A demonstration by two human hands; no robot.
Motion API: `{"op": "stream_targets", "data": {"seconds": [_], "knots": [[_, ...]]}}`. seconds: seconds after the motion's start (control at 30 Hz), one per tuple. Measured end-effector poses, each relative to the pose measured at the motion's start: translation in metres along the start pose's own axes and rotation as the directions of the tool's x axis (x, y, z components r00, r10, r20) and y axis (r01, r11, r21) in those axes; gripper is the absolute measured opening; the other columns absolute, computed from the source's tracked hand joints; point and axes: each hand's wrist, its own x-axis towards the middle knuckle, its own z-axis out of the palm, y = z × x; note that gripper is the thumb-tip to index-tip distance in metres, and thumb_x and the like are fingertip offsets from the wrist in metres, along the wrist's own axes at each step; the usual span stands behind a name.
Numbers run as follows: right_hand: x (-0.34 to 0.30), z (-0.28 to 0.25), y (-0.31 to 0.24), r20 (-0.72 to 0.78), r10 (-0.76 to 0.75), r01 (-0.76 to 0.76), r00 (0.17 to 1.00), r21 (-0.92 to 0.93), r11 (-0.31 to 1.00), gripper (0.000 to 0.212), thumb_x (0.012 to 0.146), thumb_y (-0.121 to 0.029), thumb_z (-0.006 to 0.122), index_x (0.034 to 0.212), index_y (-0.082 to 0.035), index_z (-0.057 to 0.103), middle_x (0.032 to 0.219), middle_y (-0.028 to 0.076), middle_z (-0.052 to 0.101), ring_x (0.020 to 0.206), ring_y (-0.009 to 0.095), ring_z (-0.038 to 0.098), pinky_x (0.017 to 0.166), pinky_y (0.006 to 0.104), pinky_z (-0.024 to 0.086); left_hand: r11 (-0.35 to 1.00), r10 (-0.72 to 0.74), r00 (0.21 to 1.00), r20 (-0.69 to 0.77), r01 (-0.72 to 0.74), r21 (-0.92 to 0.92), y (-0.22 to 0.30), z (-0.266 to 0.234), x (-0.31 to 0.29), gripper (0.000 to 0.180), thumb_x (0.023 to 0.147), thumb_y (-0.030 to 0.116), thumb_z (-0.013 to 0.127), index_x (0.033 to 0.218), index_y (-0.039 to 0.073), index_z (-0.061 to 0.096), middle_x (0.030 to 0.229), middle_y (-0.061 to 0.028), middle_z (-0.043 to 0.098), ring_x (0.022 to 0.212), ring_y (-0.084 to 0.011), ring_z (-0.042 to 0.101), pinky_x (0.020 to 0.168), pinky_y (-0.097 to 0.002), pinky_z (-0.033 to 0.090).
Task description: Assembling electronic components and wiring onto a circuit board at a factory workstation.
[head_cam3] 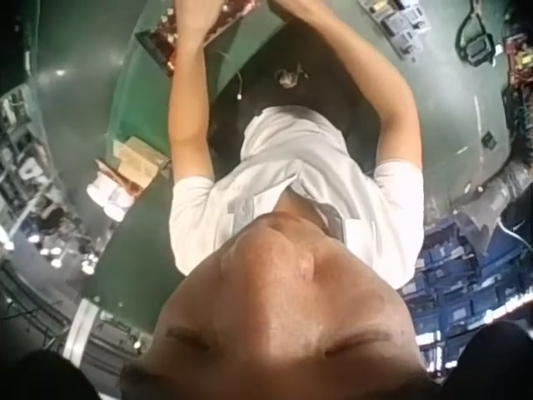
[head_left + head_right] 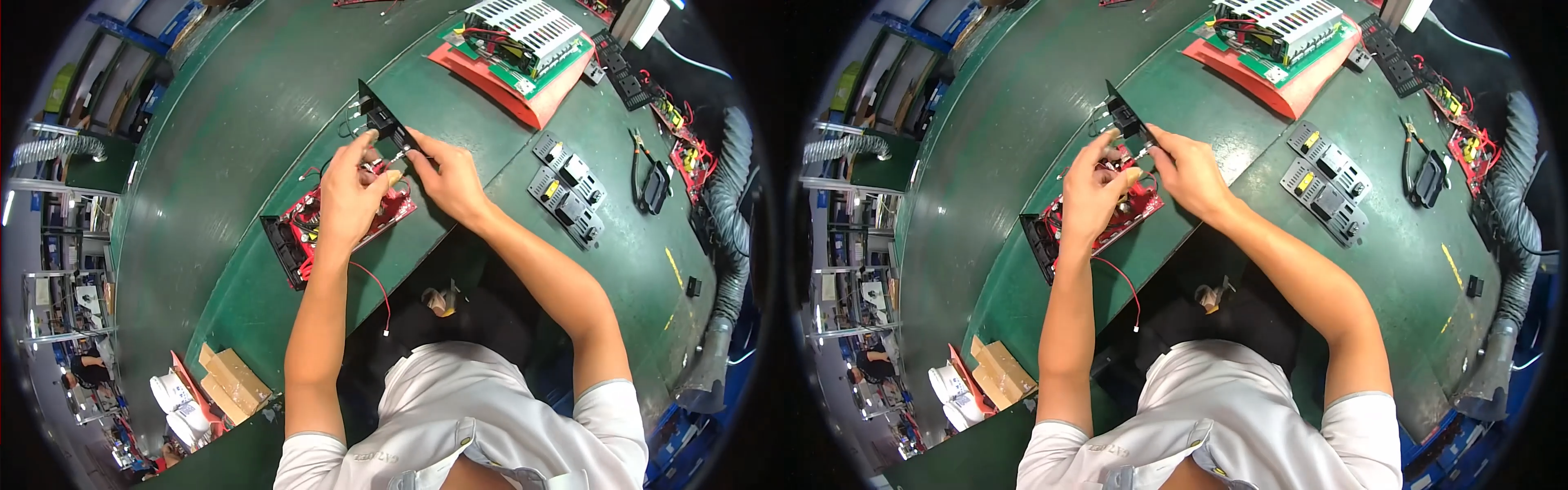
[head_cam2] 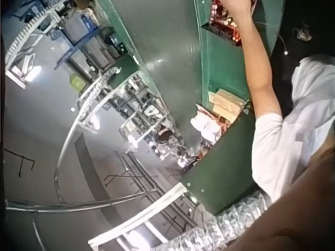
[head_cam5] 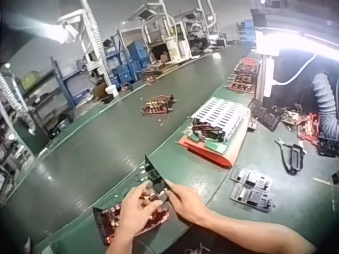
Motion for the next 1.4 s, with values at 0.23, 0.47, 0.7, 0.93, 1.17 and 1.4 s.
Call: {"op": "stream_targets", "data": {"seconds": [0.23, 0.47, 0.7, 0.93, 1.17, 1.4], "knots": [[0.009, -0.032, -0.003, 0.12, -0.082, 0.109, 0.989, -0.242, 0.964, 0.044, 0.087, -0.01, 0.068, 0.13, -0.004, 0.058, 0.117, 0.018, 0.062, 0.105, 0.031, 0.061, 0.09, 0.0367, 0.05, 0.847, -0.12, 0.984, 0.131, 0.17, -0.504, 0.003, -0.007, -0.012, 0.074, 0.084, -0.005, 0.068, 0.15, 0.0, 0.033, 0.098, -0.0099, 0.063, 0.082, -0.0113, 0.065, 0.07, -0.0237, 0.053], [0.002, -0.027, -0.049, 0.282, -0.157, 0.231, 0.947, -0.252, 0.94, 0.021, 0.086, -0.013, 0.069, 0.105, -0.003, 0.069, 0.1, 0.014, 0.064, 0.097, 0.034, 0.061, 0.082, 0.0396, 0.05, 0.86, -0.012, 0.988, 0.152, 0.087, -0.502, 0.01, 0.002, -0.017, 0.099, 0.085, -0.013, 0.059, 0.159, 0.014, 0.0, 0.123, -0.0175, 0.056, 0.1, -0.0164, 0.065, 0.08, -0.0292, 0.056], [-0.004, -0.035, -0.036, 0.313, 0.127, -0.106, 0.941, -0.081, 0.991, 0.016, 0.088, -0.013, 0.067, 0.094, 0.001, 0.071, 0.086, 0.01, 0.066, 0.075, 0.019, 0.062, 0.072, 0.0341, 0.05, 0.975, 0.074, 0.991, 0.115, -0.047, -0.219, 0.017, 0.005, -0.02, 0.081, 0.083, -0.008, 0.063, 0.154, 0.009, 0.029, 0.116, -0.0167, 0.062, 0.083, -0.017, 0.069, 0.072, -0.0292, 0.056], [-0.008, -0.047, -0.027, 0.421, 0.415, -0.501, 0.807, 0.114, 0.858, 0.021, 0.095, -0.02, 0.064, 0.097, 0.0, 0.07, 0.082, 0.0, 0.065, 0.076, 0.008, 0.058, 0.068, 0.0248, 0.047, 0.983, 0.182, 0.981, 0.067, -0.184, 0.025, 0.014, 0.011, -0.02, 0.053, 0.082, 0.001, 0.069, 0.132, 0.011, 0.057, 0.087, -0.0119, 0.07, 0.072, -0.0242, 0.07, 0.065, -0.0351, 0.054], [-0.011, -0.046, -0.023, 0.5, 0.441, -0.613, 0.745, 0.256, 0.747, 0.017, 0.094, -0.018, 0.066, 0.1, -0.002, 0.065, 0.085, -0.001, 0.064, 0.075, 0.008, 0.06, 0.064, 0.0255, 0.048, 0.948, 0.261, 0.962, 0.08, -0.271, 0.166, 0.015, 0.008, -0.019, 0.051, 0.08, 0.002, 0.07, 0.129, 0.012, 0.059, 0.086, -0.0108, 0.07, 0.07, -0.0277, 0.067, 0.064, -0.038, 0.052], [-0.01, -0.043, -0.028, 0.313, -0.191, 0.231, 0.931, -0.097, 0.968, 0.01, 0.091, -0.006, 0.062, 0.096, 0.002, 0.064, 0.082, 0.013, 0.062, 0.067, 0.022, 0.057, 0.065, 0.0329, 0.048, 0.963, 0.246, 0.959, 0.139, -0.258, 0.078, 0.013, -0.004, -0.015, 0.044, 0.081, 0.003, 0.07, 0.125, 0.005, 0.06, 0.085, -0.012, 0.069, 0.072, -0.028, 0.068, 0.065, -0.0368, 0.052]]}}
